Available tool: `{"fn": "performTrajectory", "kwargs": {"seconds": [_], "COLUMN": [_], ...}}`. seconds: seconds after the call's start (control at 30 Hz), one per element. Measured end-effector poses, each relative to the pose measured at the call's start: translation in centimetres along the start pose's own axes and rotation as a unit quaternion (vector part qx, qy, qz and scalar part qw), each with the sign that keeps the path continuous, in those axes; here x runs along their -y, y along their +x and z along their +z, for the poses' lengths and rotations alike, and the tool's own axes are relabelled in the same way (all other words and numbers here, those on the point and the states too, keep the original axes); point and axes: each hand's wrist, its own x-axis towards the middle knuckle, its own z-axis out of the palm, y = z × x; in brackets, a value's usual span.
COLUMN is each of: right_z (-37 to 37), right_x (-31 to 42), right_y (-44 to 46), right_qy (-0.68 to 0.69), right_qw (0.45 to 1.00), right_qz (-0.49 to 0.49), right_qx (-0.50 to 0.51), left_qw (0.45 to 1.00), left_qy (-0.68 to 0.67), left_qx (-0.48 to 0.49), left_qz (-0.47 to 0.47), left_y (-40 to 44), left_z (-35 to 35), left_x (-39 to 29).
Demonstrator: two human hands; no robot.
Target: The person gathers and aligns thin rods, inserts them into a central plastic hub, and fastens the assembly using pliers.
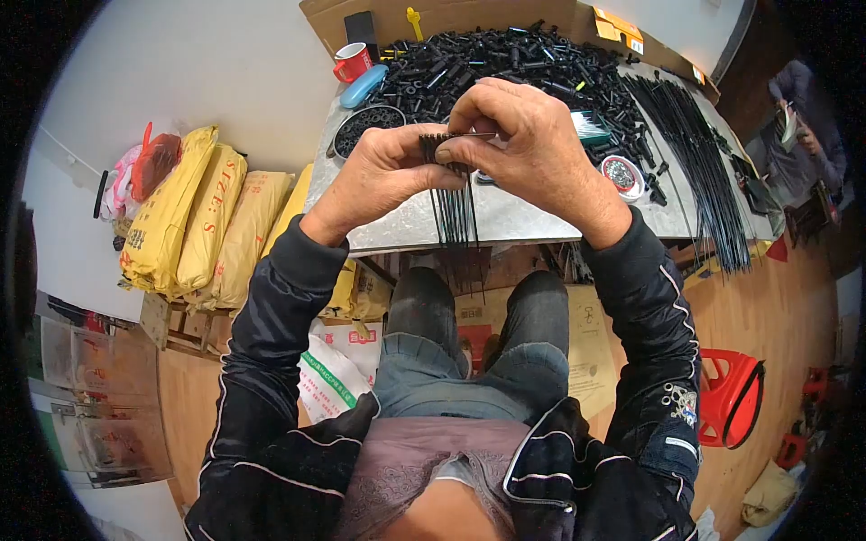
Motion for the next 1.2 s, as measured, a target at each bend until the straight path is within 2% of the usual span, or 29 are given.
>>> {"fn": "performTrajectory", "kwargs": {"seconds": [0.23, 0.33, 0.37, 0.43, 0.47, 0.5, 0.53, 0.57, 0.6, 0.63, 0.7, 0.77, 0.8, 0.87, 0.9, 0.93, 0.97, 1.0, 1.07, 1.1, 1.13, 1.17, 1.2], "right_z": [1.1, 1.2, 1.7, 2.5, 2.7, 2.8, 3.0, 3.2, 3.4, 3.5, 3.4, 2.8, 1.9, 0.6, -0.3, -0.9, -1.2, -0.4, 1.9, 3.3, 4.5, 5.6, 6.7], "right_x": [-0.1, 1.0, 0.9, 0.1, -0.2, -0.6, -0.7, -0.4, -0.4, -0.3, 0.0, 0.2, 0.8, -0.3, -1.8, -4.5, -6.6, -9.2, -12.9, -10.5, -9.5, -9.9, -10.6], "right_y": [0.3, 0.8, 0.9, 1.2, 1.3, 1.4, 1.4, 1.5, 1.6, 1.7, 1.6, 1.6, 1.5, 1.9, 1.6, 1.0, 0.4, -0.9, -4.8, -5.6, -6.8, -8.0, -9.2], "right_qy": [-0.007, 0.012, 0.012, 0.022, 0.022, -0.001, -0.024, -0.030, -0.044, -0.048, -0.050, -0.020, 0.088, 0.194, 0.191, 0.185, 0.197, 0.079, -0.032, -0.145, -0.126, -0.196, -0.268], "right_qw": [1.000, 0.999, 0.999, 0.995, 0.996, 0.995, 0.994, 0.993, 0.991, 0.991, 0.992, 0.996, 0.994, 0.979, 0.976, 0.972, 0.947, 0.954, 0.977, 0.929, 0.950, 0.957, 0.941], "right_qz": [-0.004, 0.018, 0.019, -0.083, -0.080, -0.089, -0.098, -0.091, -0.098, -0.100, -0.099, -0.078, 0.014, 0.042, 0.106, 0.127, 0.226, 0.252, 0.210, 0.322, 0.251, 0.149, 0.109], "right_qx": [-0.013, -0.026, -0.025, -0.045, -0.043, -0.049, -0.052, -0.067, -0.079, -0.077, -0.066, -0.032, 0.059, 0.042, -0.009, -0.066, -0.117, -0.141, 0.017, 0.116, 0.137, 0.153, 0.175], "left_qw": [0.997, 0.999, 0.998, 0.997, 0.994, 0.999, 0.998, 0.974, 0.892, 0.881, 0.883, 0.886, 0.889, 0.892, 0.901, 0.903, 0.886, 0.868, 0.857, 0.852, 0.848, 0.847, 0.849], "left_qy": [0.024, -0.039, 0.036, 0.065, 0.097, 0.006, 0.000, 0.216, 0.420, 0.449, 0.444, 0.439, 0.434, 0.424, 0.410, 0.407, 0.442, 0.477, 0.498, 0.510, 0.521, 0.524, 0.522], "left_qx": [0.060, 0.028, 0.028, 0.000, -0.029, -0.012, -0.013, -0.015, -0.018, 0.010, 0.003, 0.020, 0.017, 0.011, 0.004, -0.002, 0.004, 0.011, 0.000, 0.005, 0.011, 0.006, 0.006], "left_qz": [-0.038, 0.002, -0.044, -0.048, -0.052, -0.051, -0.053, 0.060, 0.168, 0.150, 0.154, 0.145, 0.143, 0.157, 0.140, 0.141, 0.138, 0.135, 0.134, 0.115, 0.094, 0.088, 0.088], "left_y": [0.5, 0.3, 0.1, -0.7, -1.2, -1.8, -2.1, -2.2, -2.4, -2.8, -3.0, -3.0, -3.1, -3.2, -3.4, -3.3, -3.3, -3.3, -3.4, -3.4, -3.4, -3.5, -3.5], "left_z": [-0.7, 0.2, 0.1, 1.7, 2.7, 3.3, 3.4, 3.3, 3.2, 3.0, 2.9, 2.8, 2.9, 2.7, 2.8, 2.8, 2.8, 2.8, 2.9, 3.0, 3.1, 3.1, 3.2], "left_x": [0.9, 1.7, 2.5, 4.5, 5.6, 7.1, 7.9, 8.7, 9.7, 11.4, 12.9, 13.1, 13.3, 13.7, 13.8, 14.1, 14.3, 14.7, 15.1, 14.5, 14.3, 14.4, 14.6]}}
